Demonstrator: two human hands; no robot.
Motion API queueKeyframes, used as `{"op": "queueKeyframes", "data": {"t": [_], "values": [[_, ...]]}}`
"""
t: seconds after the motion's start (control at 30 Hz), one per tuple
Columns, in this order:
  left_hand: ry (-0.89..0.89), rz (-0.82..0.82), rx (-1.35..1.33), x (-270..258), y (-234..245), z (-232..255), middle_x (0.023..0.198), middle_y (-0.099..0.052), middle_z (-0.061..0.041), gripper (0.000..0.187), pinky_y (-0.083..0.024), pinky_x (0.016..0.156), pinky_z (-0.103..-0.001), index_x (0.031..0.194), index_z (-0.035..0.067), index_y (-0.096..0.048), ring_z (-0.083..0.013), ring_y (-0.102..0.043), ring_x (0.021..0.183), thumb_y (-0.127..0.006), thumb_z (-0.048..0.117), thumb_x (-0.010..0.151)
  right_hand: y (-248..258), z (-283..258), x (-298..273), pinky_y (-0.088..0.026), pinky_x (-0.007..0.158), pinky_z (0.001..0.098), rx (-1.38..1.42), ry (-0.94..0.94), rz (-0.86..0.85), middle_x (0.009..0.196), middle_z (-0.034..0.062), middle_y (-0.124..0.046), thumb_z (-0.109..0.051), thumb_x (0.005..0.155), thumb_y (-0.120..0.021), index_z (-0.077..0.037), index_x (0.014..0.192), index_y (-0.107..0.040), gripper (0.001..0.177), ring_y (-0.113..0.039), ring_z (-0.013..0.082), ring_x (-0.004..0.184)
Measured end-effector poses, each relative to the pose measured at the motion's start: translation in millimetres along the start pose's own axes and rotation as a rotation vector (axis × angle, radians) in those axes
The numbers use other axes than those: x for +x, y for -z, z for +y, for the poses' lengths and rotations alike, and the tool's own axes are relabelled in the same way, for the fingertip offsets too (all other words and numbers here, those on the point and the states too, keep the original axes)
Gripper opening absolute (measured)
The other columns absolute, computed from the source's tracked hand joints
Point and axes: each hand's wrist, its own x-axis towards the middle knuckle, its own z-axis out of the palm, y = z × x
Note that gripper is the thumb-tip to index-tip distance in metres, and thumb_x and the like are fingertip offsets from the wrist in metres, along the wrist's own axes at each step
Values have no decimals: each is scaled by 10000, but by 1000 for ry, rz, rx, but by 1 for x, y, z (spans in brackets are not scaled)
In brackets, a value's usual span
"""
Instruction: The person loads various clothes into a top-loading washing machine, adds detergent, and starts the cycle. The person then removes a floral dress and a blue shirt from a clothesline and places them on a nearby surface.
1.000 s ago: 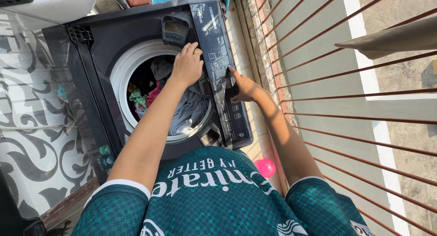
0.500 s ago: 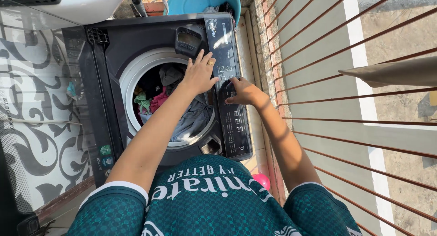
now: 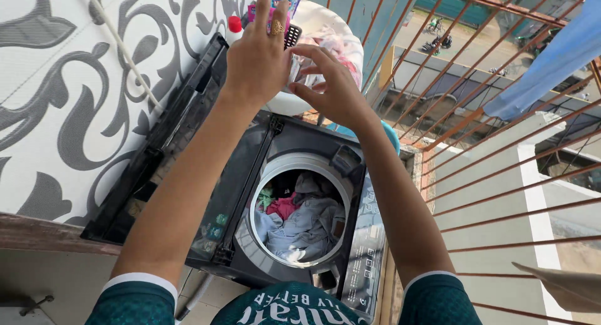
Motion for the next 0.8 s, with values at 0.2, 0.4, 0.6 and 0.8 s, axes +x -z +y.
{"op": "queueKeyframes", "data": {"t": [0.2,0.4,0.6,0.8], "values": [[47,92,442,55,82,-87,1133,-635,-121,324,-556,627,-437,1177,41,-652,-313,-686,910,-764,262,968,-17,-79,85,-636,896,369,-9,237,22,1577,154,-432,-243,975,-798,-148,1476,-511,585,-665,281,1283],[173,25,726,85,107,-168,949,-689,-76,292,-542,656,-376,1087,101,-691,-257,-695,862,-804,153,823,-38,-109,118,-614,865,360,3,235,-16,1492,161,-465,-278,927,-812,-125,1449,-518,618,-662,279,1261],[431,-225,861,90,84,-165,1428,-464,-251,815,-518,472,-326,1371,-39,-519,-257,-730,724,-872,172,668,-49,-112,133,-611,931,358,-60,233,-10,1469,169,-479,-273,923,-825,-108,1437,-534,614,-696,259,1219],[443,-167,855,85,90,-154,1621,-172,-368,1113,-521,426,-287,1559,-137,-186,-257,-762,683,-848,195,728,-49,-111,140,-620,930,377,-4,201,-15,1451,162,-482,-279,892,-817,-112,1416,-529,621,-701,246,1198]]}}
